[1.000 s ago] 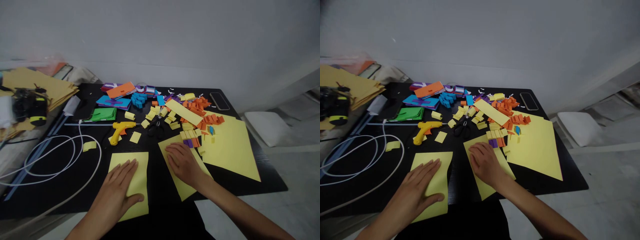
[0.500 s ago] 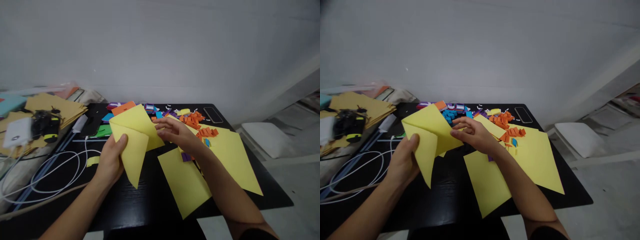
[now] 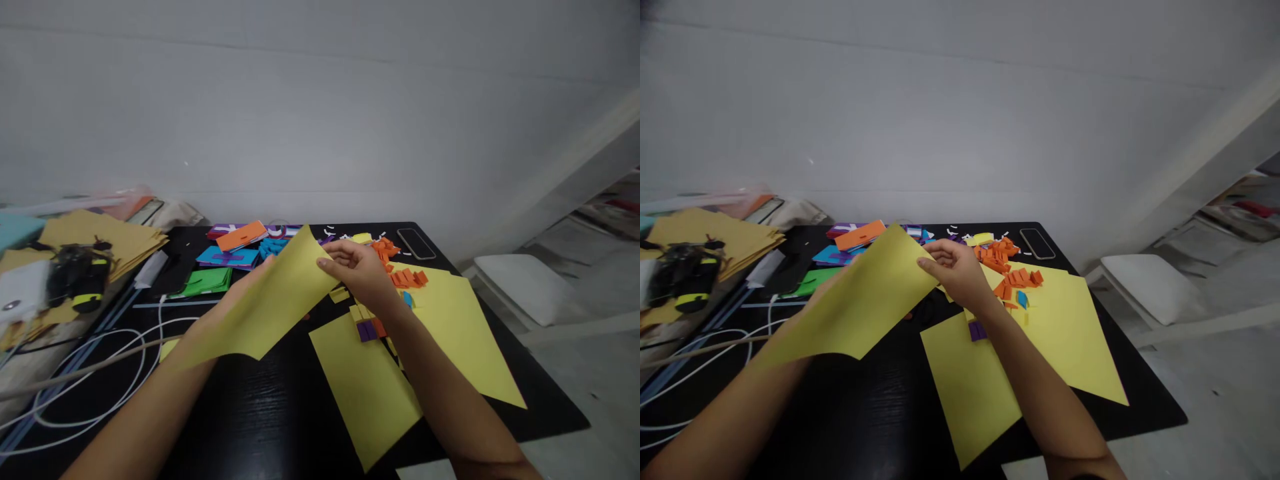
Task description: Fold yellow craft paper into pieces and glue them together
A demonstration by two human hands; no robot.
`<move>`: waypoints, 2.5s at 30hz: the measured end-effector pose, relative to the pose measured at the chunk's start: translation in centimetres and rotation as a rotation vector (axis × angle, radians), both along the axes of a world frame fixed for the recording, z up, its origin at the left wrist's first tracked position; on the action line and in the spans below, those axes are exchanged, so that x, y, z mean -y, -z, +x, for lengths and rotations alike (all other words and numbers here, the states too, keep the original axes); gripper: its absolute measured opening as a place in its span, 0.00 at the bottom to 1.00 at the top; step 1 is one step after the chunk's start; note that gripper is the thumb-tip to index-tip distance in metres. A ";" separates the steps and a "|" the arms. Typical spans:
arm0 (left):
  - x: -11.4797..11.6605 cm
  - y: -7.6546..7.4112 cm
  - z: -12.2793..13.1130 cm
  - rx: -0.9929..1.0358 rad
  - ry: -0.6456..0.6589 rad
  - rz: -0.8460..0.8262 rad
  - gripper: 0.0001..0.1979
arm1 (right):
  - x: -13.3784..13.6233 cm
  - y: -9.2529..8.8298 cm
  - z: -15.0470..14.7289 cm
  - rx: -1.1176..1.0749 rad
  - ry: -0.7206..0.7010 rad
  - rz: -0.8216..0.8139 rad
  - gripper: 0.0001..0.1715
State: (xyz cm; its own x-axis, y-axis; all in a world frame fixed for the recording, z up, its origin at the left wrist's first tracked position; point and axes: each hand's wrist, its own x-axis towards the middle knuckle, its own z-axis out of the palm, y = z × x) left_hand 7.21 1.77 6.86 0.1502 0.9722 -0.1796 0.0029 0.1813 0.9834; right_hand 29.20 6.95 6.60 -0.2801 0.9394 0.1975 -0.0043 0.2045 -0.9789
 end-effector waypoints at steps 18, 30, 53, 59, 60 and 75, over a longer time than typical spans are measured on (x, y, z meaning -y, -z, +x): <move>-0.5 -0.2 0.6 -0.079 0.041 0.122 0.19 | 1.8 -0.5 -0.9 -0.108 0.015 -0.038 0.22; -0.1 0.4 0.4 0.013 -0.006 0.124 0.16 | 2.5 -0.1 -1.5 -0.138 -0.017 -0.008 0.14; 0.7 -0.4 0.8 -0.035 -0.125 0.124 0.15 | 3.9 -0.1 -2.0 -0.131 0.032 0.147 0.08; 0.8 -0.5 0.5 -0.053 -0.120 0.104 0.16 | 3.9 0.2 -2.1 -0.098 0.039 0.200 0.08; 0.8 -0.6 0.4 -0.062 -0.123 0.099 0.16 | 3.9 0.2 -2.1 -0.093 0.034 0.202 0.08; 1.3 -1.5 -0.2 0.031 -0.099 -0.046 0.18 | 3.2 -0.2 -1.2 -0.232 -0.201 0.248 0.11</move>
State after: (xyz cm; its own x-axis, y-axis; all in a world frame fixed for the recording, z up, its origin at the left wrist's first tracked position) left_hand 7.04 0.46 8.38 0.0597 0.9733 -0.2216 -0.0473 0.2245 0.9733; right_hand 28.02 3.78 6.83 -0.3747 0.7863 0.4912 -0.2839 0.4071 -0.8682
